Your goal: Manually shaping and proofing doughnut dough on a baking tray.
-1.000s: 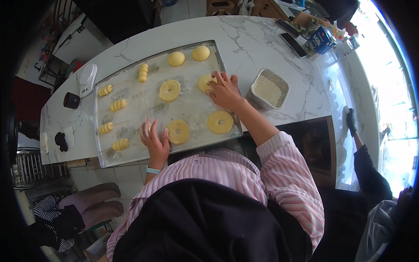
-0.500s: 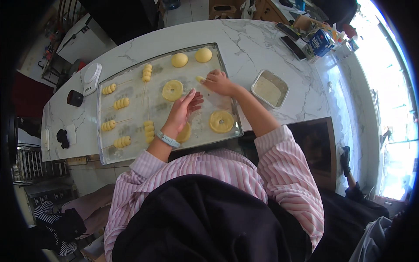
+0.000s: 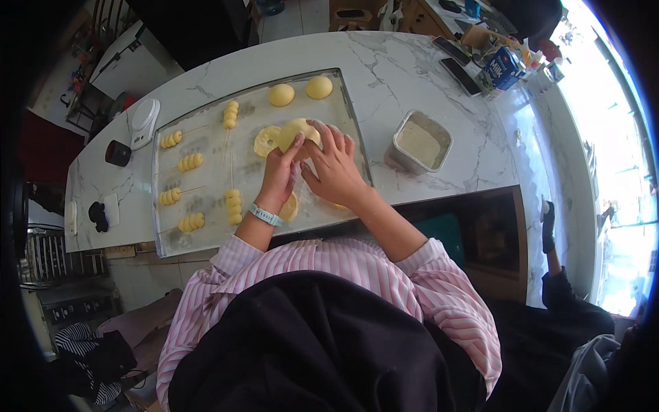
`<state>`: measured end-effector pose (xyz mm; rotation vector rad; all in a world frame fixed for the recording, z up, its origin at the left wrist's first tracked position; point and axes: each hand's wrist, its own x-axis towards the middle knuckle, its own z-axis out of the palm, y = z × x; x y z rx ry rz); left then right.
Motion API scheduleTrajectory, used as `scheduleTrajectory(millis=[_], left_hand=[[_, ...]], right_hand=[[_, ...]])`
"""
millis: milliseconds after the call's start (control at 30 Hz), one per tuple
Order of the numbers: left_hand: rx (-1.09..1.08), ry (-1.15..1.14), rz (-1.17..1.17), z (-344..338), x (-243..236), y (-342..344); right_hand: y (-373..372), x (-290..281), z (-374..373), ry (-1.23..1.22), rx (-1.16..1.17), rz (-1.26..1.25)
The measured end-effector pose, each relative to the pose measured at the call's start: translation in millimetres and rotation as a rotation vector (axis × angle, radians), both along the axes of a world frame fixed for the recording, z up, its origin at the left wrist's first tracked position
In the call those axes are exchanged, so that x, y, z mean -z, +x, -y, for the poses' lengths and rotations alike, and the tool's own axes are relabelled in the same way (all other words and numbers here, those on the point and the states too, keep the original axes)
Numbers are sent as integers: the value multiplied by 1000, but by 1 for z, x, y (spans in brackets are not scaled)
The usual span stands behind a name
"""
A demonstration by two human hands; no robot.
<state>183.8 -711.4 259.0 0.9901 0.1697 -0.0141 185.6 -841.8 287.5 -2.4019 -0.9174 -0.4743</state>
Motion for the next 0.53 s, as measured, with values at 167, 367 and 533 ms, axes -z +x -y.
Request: scheduleTrajectory(millis=[167,367,533], left_hand=[[28,118,66,-15,-15,-5],[66,396,44,-25,-13,-10],[76,-3,20,-23,-19,-9]], right_hand=[[21,2,2,641,-156,-569],[32,-1,8,527,-175,-733],[30,0,-1,731,-196,-696]])
